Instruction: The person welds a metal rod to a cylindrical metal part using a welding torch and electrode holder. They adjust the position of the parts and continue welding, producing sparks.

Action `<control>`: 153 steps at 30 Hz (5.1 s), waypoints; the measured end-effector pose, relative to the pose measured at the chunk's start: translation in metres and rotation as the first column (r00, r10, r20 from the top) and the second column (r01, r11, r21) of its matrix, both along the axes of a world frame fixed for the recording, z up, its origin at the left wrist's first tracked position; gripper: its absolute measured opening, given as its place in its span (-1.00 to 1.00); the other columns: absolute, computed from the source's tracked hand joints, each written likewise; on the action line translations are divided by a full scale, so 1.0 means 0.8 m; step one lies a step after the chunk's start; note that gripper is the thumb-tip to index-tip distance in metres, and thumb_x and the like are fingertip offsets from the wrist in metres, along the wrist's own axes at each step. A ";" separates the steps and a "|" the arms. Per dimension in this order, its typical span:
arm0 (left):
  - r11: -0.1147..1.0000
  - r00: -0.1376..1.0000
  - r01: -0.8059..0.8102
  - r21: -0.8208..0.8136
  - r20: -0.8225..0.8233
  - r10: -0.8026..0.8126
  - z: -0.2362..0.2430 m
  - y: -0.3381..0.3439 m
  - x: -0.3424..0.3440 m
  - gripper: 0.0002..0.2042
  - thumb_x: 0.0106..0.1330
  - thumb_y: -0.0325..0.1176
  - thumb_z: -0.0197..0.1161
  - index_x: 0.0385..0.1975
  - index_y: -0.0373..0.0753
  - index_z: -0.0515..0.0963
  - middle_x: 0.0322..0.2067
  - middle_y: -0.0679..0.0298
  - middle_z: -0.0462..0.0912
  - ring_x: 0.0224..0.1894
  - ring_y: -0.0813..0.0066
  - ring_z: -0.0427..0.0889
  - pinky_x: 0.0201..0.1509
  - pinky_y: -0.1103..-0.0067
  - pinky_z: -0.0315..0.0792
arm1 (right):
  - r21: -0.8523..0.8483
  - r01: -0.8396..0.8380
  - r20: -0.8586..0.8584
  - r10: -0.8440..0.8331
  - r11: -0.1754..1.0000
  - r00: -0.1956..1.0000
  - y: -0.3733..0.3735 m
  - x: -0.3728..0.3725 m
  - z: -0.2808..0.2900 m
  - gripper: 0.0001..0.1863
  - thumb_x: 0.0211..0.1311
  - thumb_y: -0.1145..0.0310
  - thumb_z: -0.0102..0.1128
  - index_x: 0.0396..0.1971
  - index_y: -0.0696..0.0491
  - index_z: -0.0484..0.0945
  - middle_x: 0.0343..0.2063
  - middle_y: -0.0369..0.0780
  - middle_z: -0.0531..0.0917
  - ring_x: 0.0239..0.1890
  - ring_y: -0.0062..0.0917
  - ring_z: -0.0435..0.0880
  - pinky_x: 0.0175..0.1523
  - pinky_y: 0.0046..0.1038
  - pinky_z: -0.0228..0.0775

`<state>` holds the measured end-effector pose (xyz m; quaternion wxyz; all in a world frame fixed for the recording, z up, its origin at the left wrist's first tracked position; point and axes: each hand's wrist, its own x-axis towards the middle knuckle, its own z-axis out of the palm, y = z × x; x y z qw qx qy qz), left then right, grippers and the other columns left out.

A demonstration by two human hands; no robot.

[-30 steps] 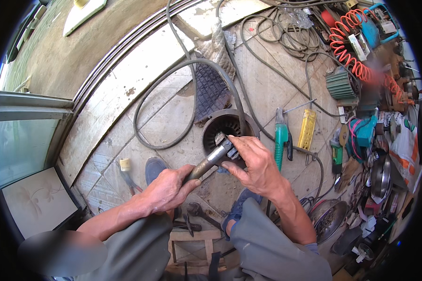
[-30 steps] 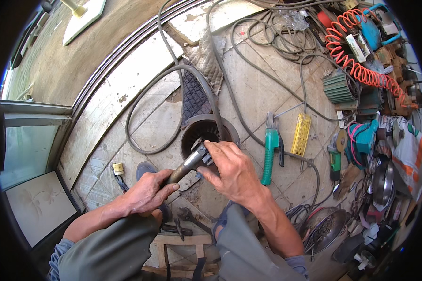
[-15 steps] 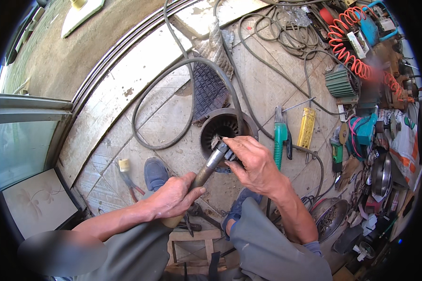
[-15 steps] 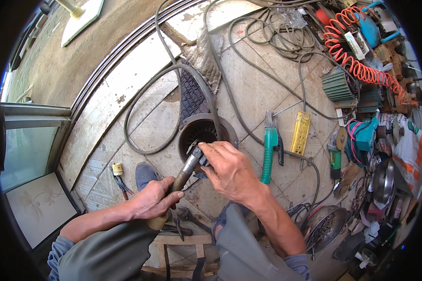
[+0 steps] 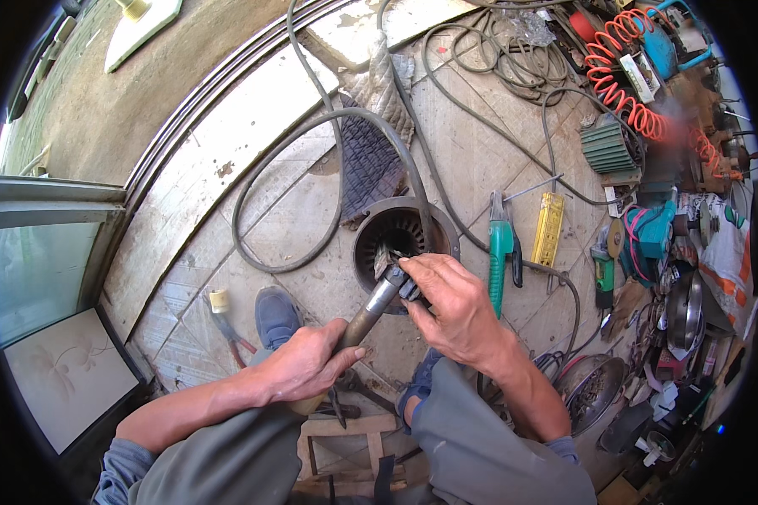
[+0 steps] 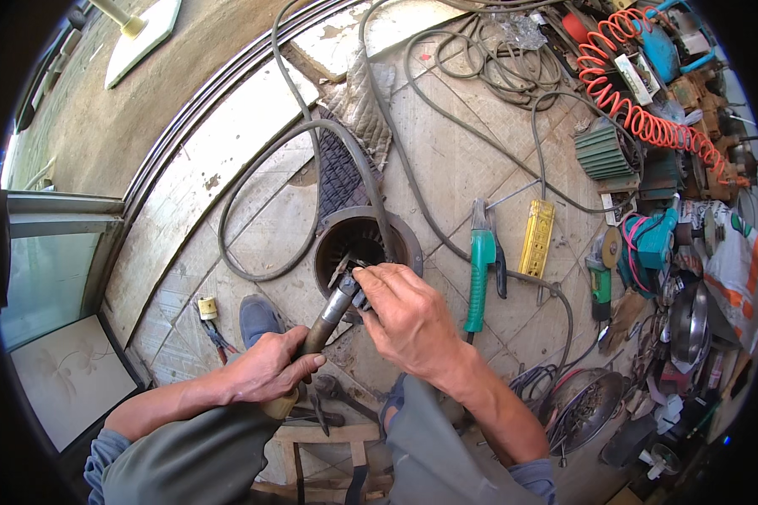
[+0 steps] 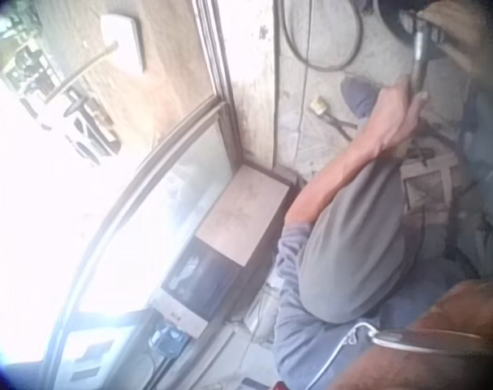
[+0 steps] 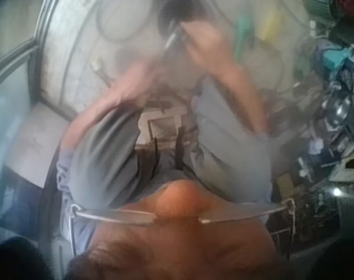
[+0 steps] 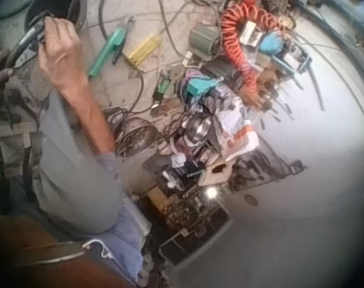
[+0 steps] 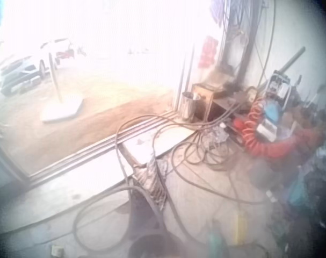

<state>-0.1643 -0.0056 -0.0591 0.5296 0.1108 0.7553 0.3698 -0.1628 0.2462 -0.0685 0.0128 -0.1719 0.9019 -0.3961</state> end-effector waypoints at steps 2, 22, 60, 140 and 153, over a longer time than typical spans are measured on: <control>1.000 1.000 -0.003 0.005 -0.003 0.003 0.000 -0.001 -0.001 -0.69 0.51 -0.19 0.22 -0.17 -0.37 0.41 -0.57 -0.01 0.58 -0.51 0.16 0.63 -0.39 0.30 0.46 | -0.010 0.024 -0.013 -0.024 1.000 1.000 -0.003 -0.001 0.000 -0.45 -0.07 0.63 0.42 0.03 0.34 0.55 -0.09 0.07 0.67 0.01 -0.08 0.67 0.14 -0.22 0.56; 0.913 0.909 -0.257 0.315 0.399 0.118 0.012 0.031 0.011 -0.65 0.60 -0.10 0.09 -0.14 -0.35 0.51 -0.24 0.23 0.69 -0.15 0.56 0.59 -0.02 0.52 0.51 | -0.074 -0.131 0.074 0.137 0.989 0.988 0.015 -0.036 0.062 -0.47 -0.08 0.72 0.25 0.03 0.24 0.59 -0.10 0.02 0.69 0.03 -0.07 0.66 0.14 -0.20 0.53; 0.774 0.858 -0.494 0.396 0.369 0.359 0.001 0.095 0.013 -0.65 0.50 -0.22 0.29 0.07 -0.39 0.57 -0.13 0.24 0.71 -0.07 0.62 0.60 0.04 0.53 0.55 | -0.332 0.448 0.561 -0.208 0.830 0.801 0.001 0.093 0.032 -0.25 0.15 0.37 0.49 0.29 0.22 0.31 0.06 0.07 0.63 0.08 -0.21 0.71 0.10 -0.27 0.58; 0.911 0.338 0.372 -0.180 -0.888 -0.313 -0.010 0.038 -0.174 -0.81 0.26 -0.21 0.40 -0.28 -0.17 0.69 -0.41 0.23 0.64 -0.22 0.24 0.63 -0.05 0.37 0.47 | 0.116 -0.176 0.160 0.156 0.978 0.975 0.035 -0.067 0.087 -0.37 -0.15 0.48 0.49 0.08 0.14 0.62 -0.33 -0.05 0.65 -0.32 -0.16 0.70 -0.20 -0.28 0.57; 0.953 0.172 0.023 -0.301 -0.938 -0.301 -0.012 -0.036 -0.221 -0.90 0.18 -0.45 0.44 -0.37 -0.21 0.64 -0.13 0.26 0.67 0.07 0.29 0.57 0.25 0.41 0.45 | 0.090 -0.132 0.172 0.116 0.987 0.978 0.027 -0.048 0.069 -0.32 -0.17 0.53 0.48 0.13 0.10 0.61 -0.37 -0.11 0.64 -0.39 -0.27 0.67 -0.27 -0.34 0.53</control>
